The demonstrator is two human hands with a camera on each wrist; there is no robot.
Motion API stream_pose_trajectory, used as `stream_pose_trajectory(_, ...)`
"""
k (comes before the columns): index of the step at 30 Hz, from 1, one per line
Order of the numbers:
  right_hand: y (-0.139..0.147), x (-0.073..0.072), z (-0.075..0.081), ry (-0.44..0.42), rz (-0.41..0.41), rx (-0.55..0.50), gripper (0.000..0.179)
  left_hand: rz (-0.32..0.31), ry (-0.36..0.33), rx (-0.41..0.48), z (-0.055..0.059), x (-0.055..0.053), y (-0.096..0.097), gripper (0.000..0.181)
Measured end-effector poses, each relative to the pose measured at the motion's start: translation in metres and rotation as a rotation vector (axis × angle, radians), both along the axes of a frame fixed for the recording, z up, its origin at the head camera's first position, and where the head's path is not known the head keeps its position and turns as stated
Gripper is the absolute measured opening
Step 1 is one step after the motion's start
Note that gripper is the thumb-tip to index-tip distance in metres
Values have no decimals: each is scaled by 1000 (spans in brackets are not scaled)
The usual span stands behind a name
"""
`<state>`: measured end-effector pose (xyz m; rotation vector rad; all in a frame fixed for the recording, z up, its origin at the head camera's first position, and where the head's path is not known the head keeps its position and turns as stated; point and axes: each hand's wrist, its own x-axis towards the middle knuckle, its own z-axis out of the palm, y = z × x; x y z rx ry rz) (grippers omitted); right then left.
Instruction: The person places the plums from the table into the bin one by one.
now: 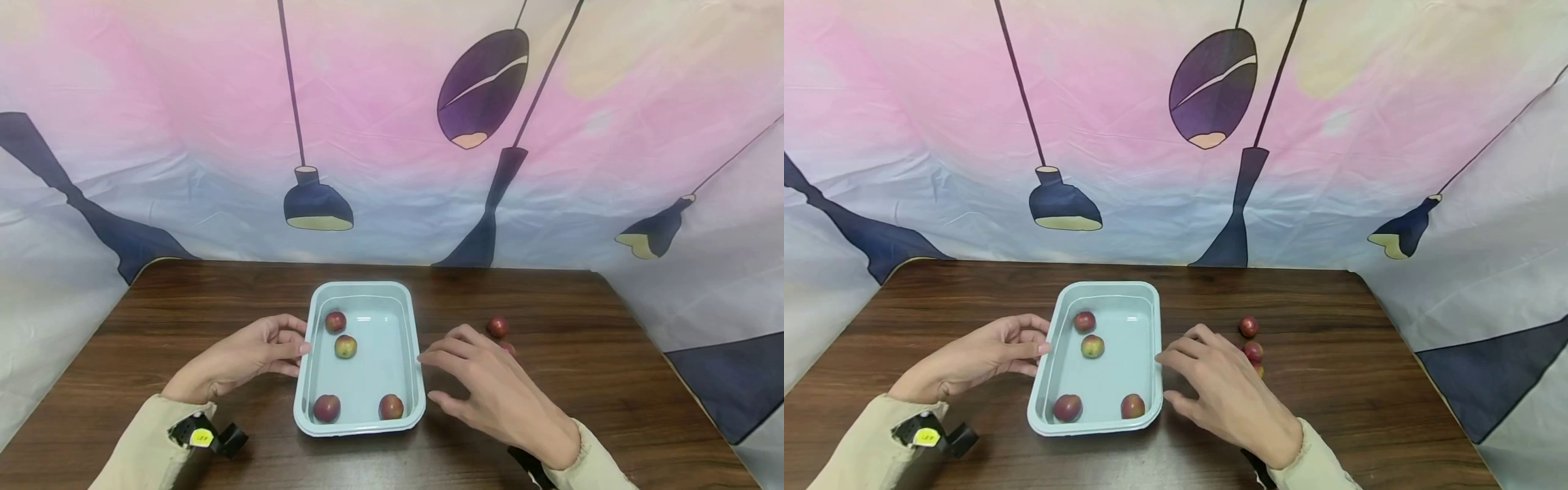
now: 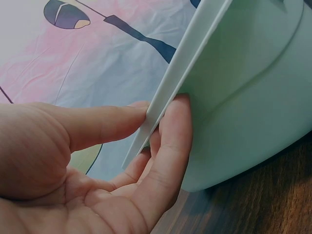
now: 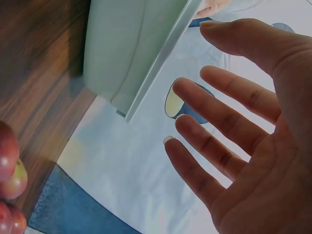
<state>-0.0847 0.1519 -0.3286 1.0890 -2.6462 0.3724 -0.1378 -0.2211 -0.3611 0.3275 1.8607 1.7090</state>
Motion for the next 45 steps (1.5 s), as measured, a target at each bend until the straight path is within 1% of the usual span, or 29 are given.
stream_pose_trajectory(10, 16, -1, -3, 58, 13, -15, 42, 4, -5, 4, 0, 0, 0, 57)
stream_pose_trajectory(16, 22, 0, -4, 44, -19, -2, 44, 4, -4, 2, -1, 0, 0, 57)
stream_pose_trajectory(22, 29, 1, -7, 50, -48, 11, 46, 4, -6, 1, -1, 0, 0, 57)
stream_pose_trajectory(27, 34, 1, -9, 29, -70, 15, 47, 4, -7, 1, 0, 1, 0, 56)
stream_pose_trajectory(32, 39, 0, -12, 46, -90, 35, 49, 1, -9, 6, 0, 1, 0, 57)
stream_pose_trajectory(40, 48, -1, -17, 63, -88, 25, 50, 3, -10, 9, 1, 1, 1, 56)
stream_pose_trajectory(45, 52, -2, -19, 76, -102, 40, 51, 4, -8, 7, 1, 1, 0, 57)
